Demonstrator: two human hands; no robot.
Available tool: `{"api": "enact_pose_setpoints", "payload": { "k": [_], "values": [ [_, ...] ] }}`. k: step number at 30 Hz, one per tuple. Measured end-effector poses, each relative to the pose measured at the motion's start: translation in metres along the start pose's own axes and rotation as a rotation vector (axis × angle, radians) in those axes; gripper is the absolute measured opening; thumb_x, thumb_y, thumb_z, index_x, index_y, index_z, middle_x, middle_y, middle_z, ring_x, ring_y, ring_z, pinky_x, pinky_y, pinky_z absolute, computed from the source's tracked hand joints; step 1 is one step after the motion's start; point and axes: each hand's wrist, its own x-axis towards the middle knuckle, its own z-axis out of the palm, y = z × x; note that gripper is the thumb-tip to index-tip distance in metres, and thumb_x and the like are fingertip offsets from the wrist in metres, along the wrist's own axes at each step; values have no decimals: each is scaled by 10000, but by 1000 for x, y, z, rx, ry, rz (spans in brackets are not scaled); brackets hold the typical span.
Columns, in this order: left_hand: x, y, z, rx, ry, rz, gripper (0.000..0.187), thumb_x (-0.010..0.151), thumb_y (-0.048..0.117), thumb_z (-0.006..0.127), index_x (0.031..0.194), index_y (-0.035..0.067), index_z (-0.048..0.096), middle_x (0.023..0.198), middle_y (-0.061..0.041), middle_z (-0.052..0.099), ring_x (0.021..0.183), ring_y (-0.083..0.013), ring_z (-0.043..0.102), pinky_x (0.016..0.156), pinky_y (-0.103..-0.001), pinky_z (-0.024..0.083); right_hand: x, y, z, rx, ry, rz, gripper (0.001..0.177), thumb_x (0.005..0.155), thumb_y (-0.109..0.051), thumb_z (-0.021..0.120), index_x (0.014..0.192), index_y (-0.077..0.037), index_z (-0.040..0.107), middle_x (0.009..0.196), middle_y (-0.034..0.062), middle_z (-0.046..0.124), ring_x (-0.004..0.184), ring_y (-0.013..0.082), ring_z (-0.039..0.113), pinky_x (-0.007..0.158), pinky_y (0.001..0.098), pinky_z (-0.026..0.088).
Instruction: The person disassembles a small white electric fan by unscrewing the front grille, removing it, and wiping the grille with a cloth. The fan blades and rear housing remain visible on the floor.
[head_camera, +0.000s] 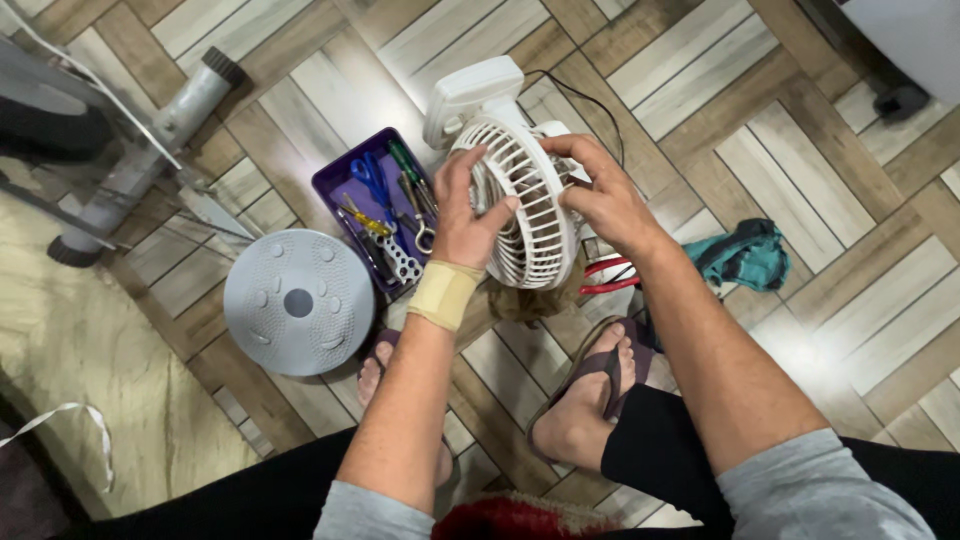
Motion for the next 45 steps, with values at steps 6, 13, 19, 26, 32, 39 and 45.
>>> {"api": "enact_pose_setpoints", "payload": {
  "k": [6, 13, 19, 26, 32, 39, 45],
  "values": [
    [20, -51, -28, -404, 97, -434, 360, 929, 71, 579, 1287, 83, 621, 1266, -76, 647, 1021, -185, 659, 714, -309, 577, -9, 1, 1, -350, 36, 23, 865, 736, -292, 881, 1458, -50, 470, 1419, 181, 483, 1353, 321, 485, 1128, 422, 404],
    [5, -120, -37, -368, 155, -572, 227, 967, 103, 587, 1165, 73, 693, 1067, -44, 705, 880, -154, 686, 644, -291, 557, -13, 35, -6, -365, 228, 47, 813, 744, -201, 801, 1454, -16, 451, 1332, 198, 618, 1235, 319, 623, 1065, 412, 481],
    [-23, -161, 19, -196, 110, -501, 353, 886, 139, 716, 1213, 15, 669, 1109, -81, 716, 961, -187, 668, 805, -321, 535, -18, 56, -45, -15, 428, 302, 651, 794, -119, 623, 1431, -47, 513, 1267, 120, 655, 1112, 223, 664, 929, 343, 562],
    [-27, -178, 63, -46, -4, -353, 505, 924, 190, 747, 1354, -24, 594, 1287, -168, 645, 1171, -257, 610, 1006, -370, 463, -19, 66, -71, 204, 307, 282, 681, 788, -71, 572, 1461, 0, 490, 1324, 104, 642, 1227, 211, 620, 1068, 311, 488],
    [-20, -206, 82, -667, 146, -559, 427, 958, 194, 697, 1319, 6, 567, 1285, -141, 680, 1175, -244, 638, 1047, -334, 468, -17, 62, -76, 163, 223, 302, 740, 722, -80, 571, 1453, -5, 478, 1317, 112, 618, 1238, 224, 590, 1080, 329, 447],
    [-7, -181, 102, -1027, -1, -586, 439, 1015, 156, 596, 1412, -29, 582, 1368, -108, 657, 1267, -223, 587, 1100, -330, 419, -29, 90, -80, 62, 383, 378, 610, 867, -205, 540, 1450, -28, 513, 1316, 91, 643, 1231, 229, 590, 1067, 350, 439],
    [3, -106, 60, -977, -170, -385, 449, 954, 33, 594, 1400, 5, 631, 1344, -80, 639, 1254, -210, 597, 1105, -327, 433, -30, 126, -74, 596, 495, 365, 505, 1082, -414, 475, 1378, -16, 563, 1264, 112, 690, 1119, 233, 677, 1038, 410, 540]
  ]
}}
